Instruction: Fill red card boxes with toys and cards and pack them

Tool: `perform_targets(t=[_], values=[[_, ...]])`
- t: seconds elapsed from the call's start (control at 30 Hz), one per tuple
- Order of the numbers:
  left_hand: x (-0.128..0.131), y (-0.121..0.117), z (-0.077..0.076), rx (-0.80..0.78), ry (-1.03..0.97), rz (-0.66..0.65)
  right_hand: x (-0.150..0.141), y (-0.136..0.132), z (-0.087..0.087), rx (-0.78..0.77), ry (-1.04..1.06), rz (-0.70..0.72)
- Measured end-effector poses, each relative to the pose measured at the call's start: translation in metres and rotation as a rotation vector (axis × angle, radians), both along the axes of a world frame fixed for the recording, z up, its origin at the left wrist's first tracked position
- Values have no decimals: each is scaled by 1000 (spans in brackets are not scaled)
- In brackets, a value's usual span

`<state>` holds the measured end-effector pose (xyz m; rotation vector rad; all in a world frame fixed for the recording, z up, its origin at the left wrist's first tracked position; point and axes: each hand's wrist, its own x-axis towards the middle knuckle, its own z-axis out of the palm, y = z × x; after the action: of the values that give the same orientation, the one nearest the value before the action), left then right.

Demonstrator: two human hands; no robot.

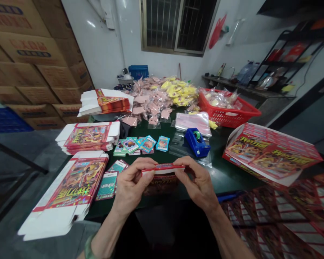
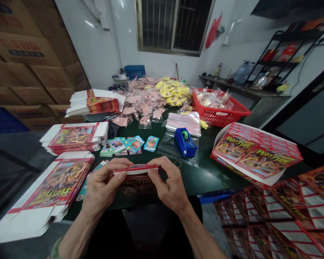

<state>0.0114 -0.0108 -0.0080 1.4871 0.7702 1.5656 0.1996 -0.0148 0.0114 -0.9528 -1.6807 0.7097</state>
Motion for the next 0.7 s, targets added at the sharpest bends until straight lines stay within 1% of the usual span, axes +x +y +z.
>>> perform_targets(t=[0.1,0.2,0.33,0.43,0.5,0.6,0.63,0.67,0.7], values=[[-6,3,1,-64,-33,-78,-6,-4,-4,29,54,-37],[-7,3,-2,-38,-27,-96,-18,-9,-21,121,148,-120],[-1,-1,-12,119,18,14,-37,-8,-50,300,234,-232],[3,-2,-18,240,68,88,-45,-6,-62,353,247,-236],[5,0,-21,309,114,154,-45,-6,-62,351,242,-223],[8,2,-22,358,188,245,-34,-5,-53,322,202,-159],[10,1,-22,372,211,273,-26,-2,-50,288,171,-132],[12,-1,-22,390,233,307,-15,3,-47,236,150,-133],[14,-4,-22,409,253,345,-1,10,-45,157,134,-189]])
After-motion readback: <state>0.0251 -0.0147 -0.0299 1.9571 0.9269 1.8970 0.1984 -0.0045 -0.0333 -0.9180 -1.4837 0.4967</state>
